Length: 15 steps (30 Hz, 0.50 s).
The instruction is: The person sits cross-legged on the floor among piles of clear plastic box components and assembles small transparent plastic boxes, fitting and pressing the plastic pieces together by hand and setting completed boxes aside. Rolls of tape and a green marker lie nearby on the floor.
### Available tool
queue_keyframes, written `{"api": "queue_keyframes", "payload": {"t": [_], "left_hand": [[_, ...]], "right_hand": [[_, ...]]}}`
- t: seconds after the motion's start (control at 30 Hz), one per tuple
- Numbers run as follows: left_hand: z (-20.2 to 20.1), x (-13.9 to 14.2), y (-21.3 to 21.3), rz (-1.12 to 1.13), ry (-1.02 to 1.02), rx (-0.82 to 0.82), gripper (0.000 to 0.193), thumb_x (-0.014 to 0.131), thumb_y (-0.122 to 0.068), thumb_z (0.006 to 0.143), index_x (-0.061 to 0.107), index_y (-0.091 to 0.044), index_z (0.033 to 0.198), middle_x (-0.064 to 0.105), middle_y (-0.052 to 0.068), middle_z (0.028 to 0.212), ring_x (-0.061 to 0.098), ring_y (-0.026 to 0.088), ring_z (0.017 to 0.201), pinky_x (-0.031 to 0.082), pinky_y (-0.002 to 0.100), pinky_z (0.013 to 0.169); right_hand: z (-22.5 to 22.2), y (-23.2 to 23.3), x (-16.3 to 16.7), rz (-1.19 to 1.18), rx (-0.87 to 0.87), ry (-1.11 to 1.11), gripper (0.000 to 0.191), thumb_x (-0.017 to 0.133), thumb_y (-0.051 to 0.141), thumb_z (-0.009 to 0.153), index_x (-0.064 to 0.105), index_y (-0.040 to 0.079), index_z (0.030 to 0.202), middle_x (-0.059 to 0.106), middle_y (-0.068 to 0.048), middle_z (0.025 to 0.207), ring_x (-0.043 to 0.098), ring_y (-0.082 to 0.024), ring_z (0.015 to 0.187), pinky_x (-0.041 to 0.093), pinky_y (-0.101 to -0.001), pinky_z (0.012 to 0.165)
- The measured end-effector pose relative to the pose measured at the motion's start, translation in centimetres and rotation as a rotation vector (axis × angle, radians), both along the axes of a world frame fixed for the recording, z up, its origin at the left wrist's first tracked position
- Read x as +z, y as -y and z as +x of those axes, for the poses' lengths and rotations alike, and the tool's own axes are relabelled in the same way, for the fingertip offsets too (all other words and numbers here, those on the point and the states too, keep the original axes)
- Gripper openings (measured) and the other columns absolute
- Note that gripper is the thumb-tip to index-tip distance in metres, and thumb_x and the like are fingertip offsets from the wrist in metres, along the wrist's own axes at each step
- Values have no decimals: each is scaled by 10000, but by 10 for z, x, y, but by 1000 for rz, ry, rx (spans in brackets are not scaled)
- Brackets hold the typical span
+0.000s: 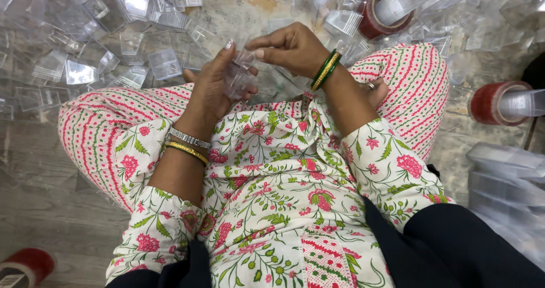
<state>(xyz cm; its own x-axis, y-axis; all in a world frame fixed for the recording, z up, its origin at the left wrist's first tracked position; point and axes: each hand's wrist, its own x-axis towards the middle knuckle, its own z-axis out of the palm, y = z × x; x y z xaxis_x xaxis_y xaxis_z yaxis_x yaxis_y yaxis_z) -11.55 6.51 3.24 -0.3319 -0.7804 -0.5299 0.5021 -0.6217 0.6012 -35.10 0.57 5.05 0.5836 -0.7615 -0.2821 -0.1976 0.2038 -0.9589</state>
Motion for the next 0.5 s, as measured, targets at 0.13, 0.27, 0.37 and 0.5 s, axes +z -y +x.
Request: {"api": "queue_keyframes", "payload": {"t": [0.13, 0.27, 0.37, 0.5], "left_hand": [[0, -1, 1, 1, 29, -14, 548, 549, -575, 972, 632, -78, 1188, 702, 127, 923, 700, 271, 646, 551, 342, 518], [3, -3, 1, 35, 15, 25, 608, 529, -590, 967, 672, -40, 1183, 710, 131, 944, 711, 266, 688, 568, 355, 573], [3, -5, 2, -5, -25, 48, 560, 581, -540, 980, 657, -22, 1179, 695, 150, 983, 722, 282, 764, 576, 375, 651], [2, -1, -1, -37, 14, 59, 428, 625, -398, 976, 650, -18, 1172, 705, 150, 996, 730, 272, 775, 607, 366, 678]], "right_hand": [[-28, 13, -11, -416, -114, 50, 161, 733, 114, 1039, 784, -7, 1132, 793, -56, 1063, 700, -59, 921, 580, -244, 844], [-110, 42, -4, -809, -909, -626, 442, 820, 253, 971, 593, -17, 703, 571, -116, 607, 478, -168, 580, 387, -378, 547], [-173, 36, 5, -1082, -1047, -1095, 313, 802, 237, 839, 655, 21, 667, 666, -137, 577, 633, -336, 545, 459, -488, 504], [-189, 23, 0, -902, -920, -1187, 203, 787, 325, 818, 790, 124, 842, 705, -176, 741, 692, -383, 660, 542, -500, 597]]}}
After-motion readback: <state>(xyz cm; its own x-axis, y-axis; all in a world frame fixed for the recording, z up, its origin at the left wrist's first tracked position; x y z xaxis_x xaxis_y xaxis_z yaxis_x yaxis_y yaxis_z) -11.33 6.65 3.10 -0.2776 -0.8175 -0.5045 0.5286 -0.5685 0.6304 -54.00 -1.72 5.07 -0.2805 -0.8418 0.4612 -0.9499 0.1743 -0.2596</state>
